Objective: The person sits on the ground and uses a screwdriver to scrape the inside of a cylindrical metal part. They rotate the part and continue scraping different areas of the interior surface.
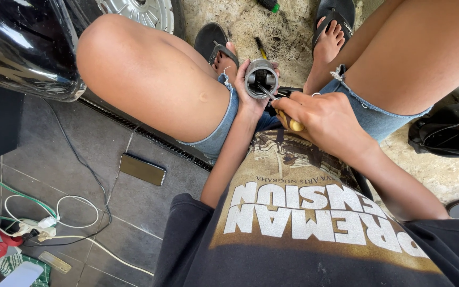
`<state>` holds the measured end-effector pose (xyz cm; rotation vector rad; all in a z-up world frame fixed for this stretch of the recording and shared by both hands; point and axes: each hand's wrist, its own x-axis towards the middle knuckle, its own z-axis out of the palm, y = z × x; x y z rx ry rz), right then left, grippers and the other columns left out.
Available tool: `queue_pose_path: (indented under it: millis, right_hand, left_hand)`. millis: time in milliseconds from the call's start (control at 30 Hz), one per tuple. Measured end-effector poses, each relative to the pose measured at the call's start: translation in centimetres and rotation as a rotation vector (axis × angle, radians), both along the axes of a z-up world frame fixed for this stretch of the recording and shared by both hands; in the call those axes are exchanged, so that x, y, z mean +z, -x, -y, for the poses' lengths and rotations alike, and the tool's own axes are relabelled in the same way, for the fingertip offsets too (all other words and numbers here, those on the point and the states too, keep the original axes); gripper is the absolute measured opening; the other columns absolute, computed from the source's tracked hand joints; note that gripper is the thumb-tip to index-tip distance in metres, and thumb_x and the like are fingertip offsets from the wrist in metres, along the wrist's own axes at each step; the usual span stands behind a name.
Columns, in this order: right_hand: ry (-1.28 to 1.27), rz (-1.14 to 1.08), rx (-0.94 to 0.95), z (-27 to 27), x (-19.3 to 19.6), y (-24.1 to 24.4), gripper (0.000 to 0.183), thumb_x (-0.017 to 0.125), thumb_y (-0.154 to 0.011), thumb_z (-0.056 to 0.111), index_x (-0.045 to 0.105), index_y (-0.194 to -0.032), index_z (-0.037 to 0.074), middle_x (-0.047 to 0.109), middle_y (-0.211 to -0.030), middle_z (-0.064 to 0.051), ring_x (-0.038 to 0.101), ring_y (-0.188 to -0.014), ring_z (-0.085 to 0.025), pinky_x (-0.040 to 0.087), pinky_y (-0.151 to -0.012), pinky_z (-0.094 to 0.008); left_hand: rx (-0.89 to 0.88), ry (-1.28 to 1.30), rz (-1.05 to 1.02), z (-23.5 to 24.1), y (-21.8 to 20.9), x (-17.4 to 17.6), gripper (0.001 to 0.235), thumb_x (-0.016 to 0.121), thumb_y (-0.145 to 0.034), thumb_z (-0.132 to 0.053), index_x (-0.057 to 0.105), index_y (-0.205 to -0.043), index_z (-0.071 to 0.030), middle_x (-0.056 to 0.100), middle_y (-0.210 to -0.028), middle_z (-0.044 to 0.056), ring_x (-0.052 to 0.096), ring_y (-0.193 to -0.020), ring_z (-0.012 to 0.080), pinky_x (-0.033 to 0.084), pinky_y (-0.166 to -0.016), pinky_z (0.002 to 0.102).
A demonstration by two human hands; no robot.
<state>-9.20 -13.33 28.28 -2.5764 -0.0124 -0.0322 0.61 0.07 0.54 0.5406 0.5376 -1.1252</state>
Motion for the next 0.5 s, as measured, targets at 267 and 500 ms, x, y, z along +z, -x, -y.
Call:
queue_pose_path:
  millis: [267, 500]
  right_hand:
    - [-0.049, -0.027, -0.133, -1.1, -0.5, -0.5, 0.011, 0.068, -0.103, 0.028, 0.066, -0.106, 0.018, 0.062, -0.079, 0.002, 0.066, -0.06, -0.023, 0.05, -0.057, -0.031]
    - [0.024, -0.009, -0.22, -2.9, -2.1, 0.0, 0.009, 0.069, -0.101, 0.028, 0.067, -0.108, 0.022, 0.062, -0.077, 0.003, 0.066, -0.057, -0.019, 0.053, -0.056, -0.031]
  left_hand:
    - [0.013, -0.015, -0.02, -0.2, -0.3, 0.2, 0.081, 0.051, -0.09, -0.067, 0.063, -0.115, 0.008, 0.066, -0.087, 0.027, 0.071, -0.06, 0.0393, 0.06, -0.047, 0.043]
    - [0.046, -0.133, -0.052, -0.1, -0.5, 0.4, 0.079, 0.056, -0.087, -0.068, 0.067, -0.115, 0.005, 0.072, -0.091, 0.027, 0.073, -0.063, 0.0413, 0.063, -0.049, 0.046]
